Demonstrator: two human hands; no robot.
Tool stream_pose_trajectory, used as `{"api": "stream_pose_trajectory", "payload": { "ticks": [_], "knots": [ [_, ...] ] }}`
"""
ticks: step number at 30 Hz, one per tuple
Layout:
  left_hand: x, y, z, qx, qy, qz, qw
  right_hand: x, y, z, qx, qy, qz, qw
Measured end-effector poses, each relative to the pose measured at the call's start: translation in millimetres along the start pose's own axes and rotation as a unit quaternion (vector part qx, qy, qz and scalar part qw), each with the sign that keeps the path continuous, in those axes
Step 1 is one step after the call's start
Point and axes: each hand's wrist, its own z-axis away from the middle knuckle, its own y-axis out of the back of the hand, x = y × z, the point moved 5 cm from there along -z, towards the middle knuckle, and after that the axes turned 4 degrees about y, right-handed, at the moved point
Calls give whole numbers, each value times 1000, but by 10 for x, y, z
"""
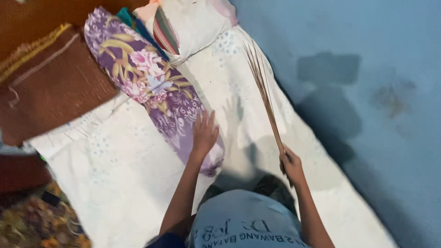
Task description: The person is sweeping a bed using a broom made of sticks.
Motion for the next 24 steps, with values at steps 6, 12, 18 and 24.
{"api": "stream_pose_trajectory", "payload": {
  "ticks": [6,12,18,24],
  "knots": [
    [401,-1131,-113,79,70,26,994,818,855,-998,-72,-24,103,992],
    [947,-2107,453,8,206,16,978,793,977,-1710,-171,22,50,984],
    [1286,-2142,391,5,213,7,977,623,673,-2187,-220,56,62,972],
    [1410,-1817,186,31,215,23,976,291,248,-2417,-241,38,59,968]
  ]
}}
